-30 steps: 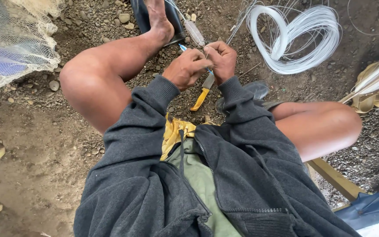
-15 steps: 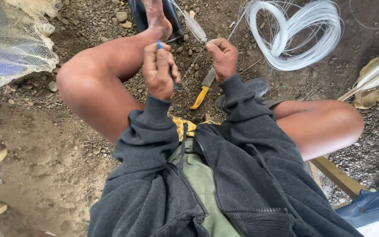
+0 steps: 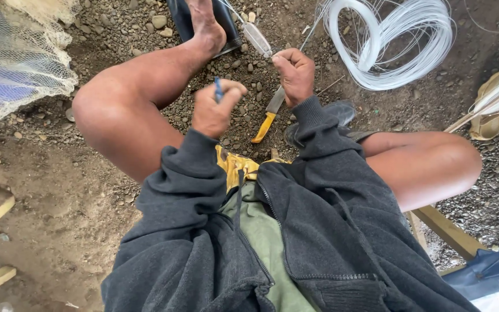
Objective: A person sitting on a dirt floor is repairing a fishing net by weaving fishing line through it using a shuttle.
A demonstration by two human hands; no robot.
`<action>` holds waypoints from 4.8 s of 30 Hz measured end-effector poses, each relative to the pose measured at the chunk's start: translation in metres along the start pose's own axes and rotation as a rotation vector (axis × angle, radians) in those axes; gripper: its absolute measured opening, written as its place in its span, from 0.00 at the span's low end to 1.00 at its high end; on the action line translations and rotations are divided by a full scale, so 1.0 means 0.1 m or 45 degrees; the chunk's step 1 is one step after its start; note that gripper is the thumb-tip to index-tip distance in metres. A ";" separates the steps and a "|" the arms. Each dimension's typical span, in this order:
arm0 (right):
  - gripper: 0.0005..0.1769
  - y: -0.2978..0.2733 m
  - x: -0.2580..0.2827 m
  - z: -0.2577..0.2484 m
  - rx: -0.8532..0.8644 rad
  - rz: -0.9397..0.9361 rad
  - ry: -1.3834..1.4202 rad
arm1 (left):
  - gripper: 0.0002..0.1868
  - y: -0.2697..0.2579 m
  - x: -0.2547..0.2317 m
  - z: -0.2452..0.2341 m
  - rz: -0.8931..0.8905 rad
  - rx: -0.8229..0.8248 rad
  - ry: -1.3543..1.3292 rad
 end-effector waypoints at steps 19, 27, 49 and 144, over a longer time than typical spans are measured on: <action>0.04 -0.12 0.13 0.13 -0.003 -0.270 -0.500 | 0.09 0.36 -0.24 -0.02 -0.443 -0.252 -0.789; 0.17 -0.20 0.18 0.06 0.104 -0.273 -0.737 | 0.18 -0.11 -1.46 0.55 0.688 -0.056 0.224; 0.28 -0.21 0.11 0.08 0.013 0.015 -0.299 | 0.10 0.27 1.00 0.74 -0.365 -0.232 0.515; 0.61 -0.17 0.49 0.11 0.011 0.370 -0.164 | 0.19 0.73 1.12 1.24 0.225 -0.148 -0.647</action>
Point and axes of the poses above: each hand's wrist, its own y-axis towards the middle knuckle, its own z-axis out of the palm, x = y × z, the point moved 3 cm from there along y, towards the middle knuckle, and after that the axes turned 2 degrees about z, right-handed, at the moved point
